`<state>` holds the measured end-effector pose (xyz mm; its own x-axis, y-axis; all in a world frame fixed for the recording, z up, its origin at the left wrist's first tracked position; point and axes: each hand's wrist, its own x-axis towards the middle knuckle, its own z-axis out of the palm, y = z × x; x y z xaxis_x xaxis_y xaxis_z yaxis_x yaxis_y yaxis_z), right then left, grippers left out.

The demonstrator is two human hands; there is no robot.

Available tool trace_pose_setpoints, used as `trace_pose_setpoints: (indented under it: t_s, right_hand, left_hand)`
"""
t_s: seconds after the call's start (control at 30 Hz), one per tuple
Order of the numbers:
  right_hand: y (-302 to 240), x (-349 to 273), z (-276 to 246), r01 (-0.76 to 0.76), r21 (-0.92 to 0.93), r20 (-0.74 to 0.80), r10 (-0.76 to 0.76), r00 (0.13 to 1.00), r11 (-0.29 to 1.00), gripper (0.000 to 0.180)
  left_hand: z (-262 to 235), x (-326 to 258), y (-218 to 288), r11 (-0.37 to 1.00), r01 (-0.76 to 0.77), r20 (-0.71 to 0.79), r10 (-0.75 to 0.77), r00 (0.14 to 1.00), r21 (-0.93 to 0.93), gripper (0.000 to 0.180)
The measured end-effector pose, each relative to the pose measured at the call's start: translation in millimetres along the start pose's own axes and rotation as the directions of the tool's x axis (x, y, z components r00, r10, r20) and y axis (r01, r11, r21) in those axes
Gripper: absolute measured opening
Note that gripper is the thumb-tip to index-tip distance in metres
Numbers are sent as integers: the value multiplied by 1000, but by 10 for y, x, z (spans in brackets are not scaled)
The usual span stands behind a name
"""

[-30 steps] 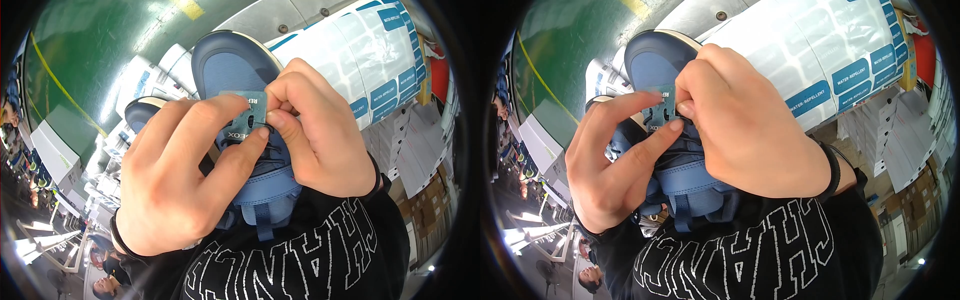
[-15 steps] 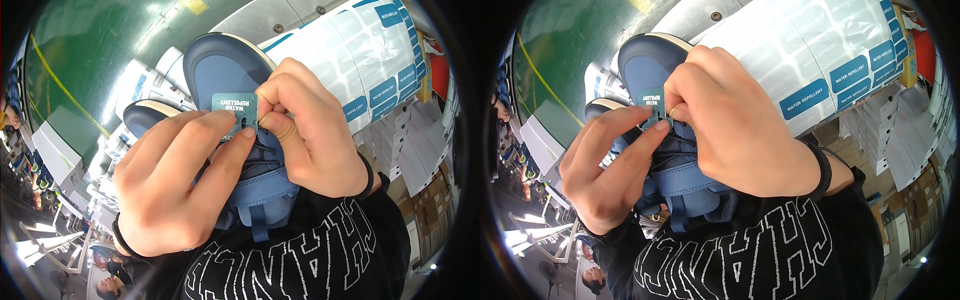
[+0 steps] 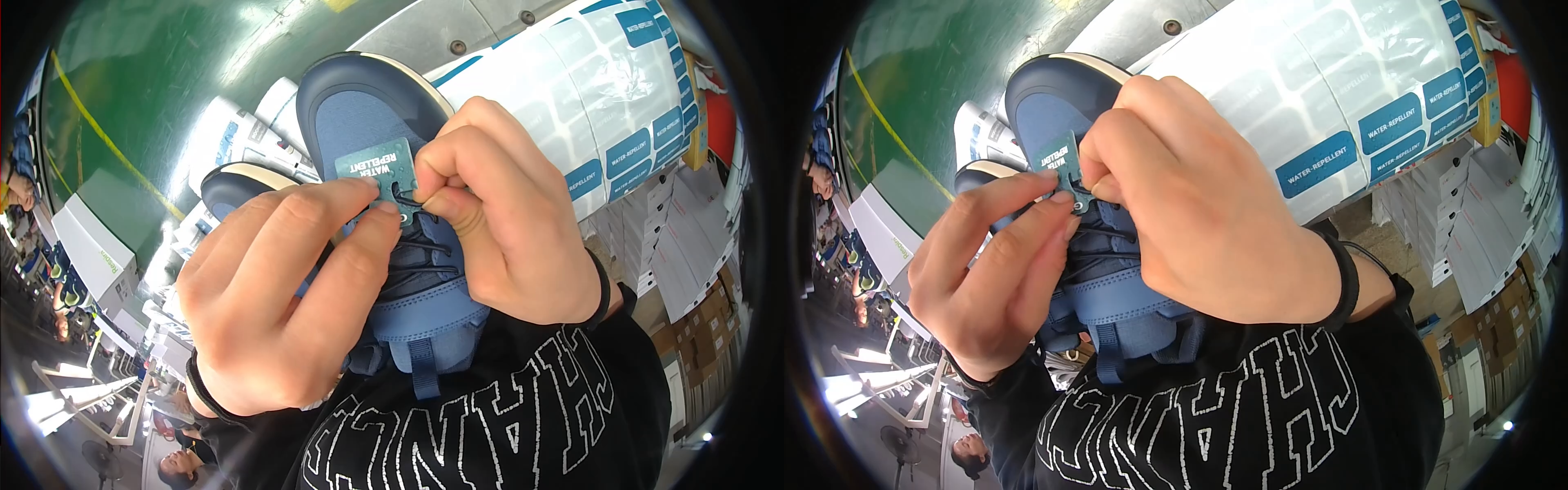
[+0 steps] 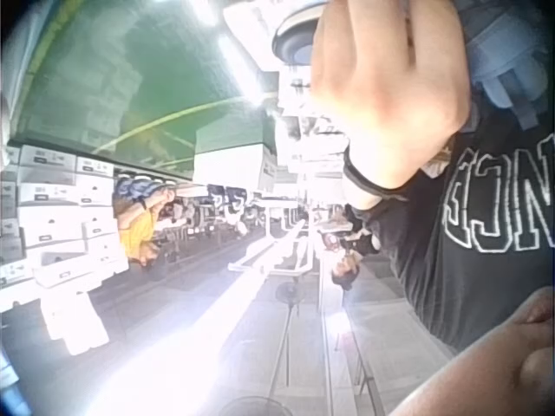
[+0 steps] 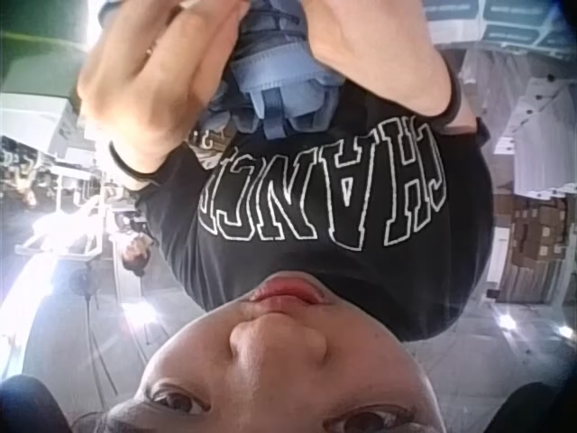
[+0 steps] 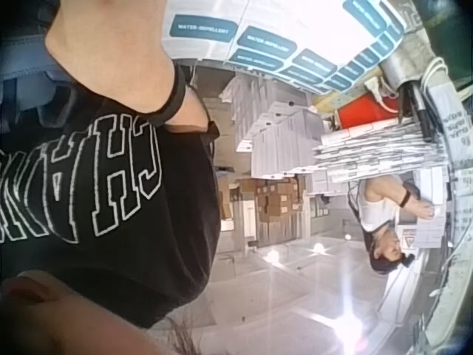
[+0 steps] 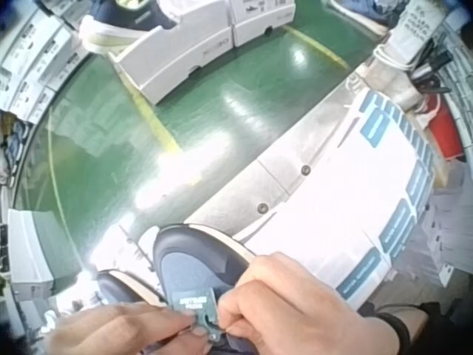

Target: Inspecting children's shoes and applying promotional tags and stickers before packing into boxes on an assembly line.

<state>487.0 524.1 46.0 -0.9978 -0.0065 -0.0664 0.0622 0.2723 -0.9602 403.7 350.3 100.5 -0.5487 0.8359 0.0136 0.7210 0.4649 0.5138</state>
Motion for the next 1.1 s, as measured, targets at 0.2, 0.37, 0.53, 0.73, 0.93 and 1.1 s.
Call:
trace_pose_setpoints:
  t_s: [0.2, 0.37, 0.53, 0.73, 0.93, 1.1]
  right_hand:
    - [-70, -20, -123, -45, -7, -19, 44, 999, 999, 10]
    - [-52, -17, -164, -99, 41, 0, 99, 995, 994, 10]
    - [-73, -4, -156, -80, 26, 13, 80, 997, 996, 12]
    - [-92, 16, -125, -84, 30, 24, 84, 996, 996, 12]
    - [-132, 29, -136, -101, -25, 57, 102, 993, 995, 13]
    - [-122, 4, -163, -99, -10, 25, 99, 995, 995, 13]
  left_hand:
    - [16, -32, 60, 996, 73, -26, -74, 997, -53, 28]
    - [-17, -59, 0, 968, 192, -6, -195, 981, -161, 30]
    - [-25, -51, -23, 966, 211, 26, -210, 977, -147, 33]
    - [0, -69, -12, 976, 203, -25, -206, 978, -81, 31]
    - [-27, -86, 2, 965, 247, -34, -251, 967, -90, 34]
    - [-50, -69, -100, 948, 235, 19, -237, 971, -213, 34]
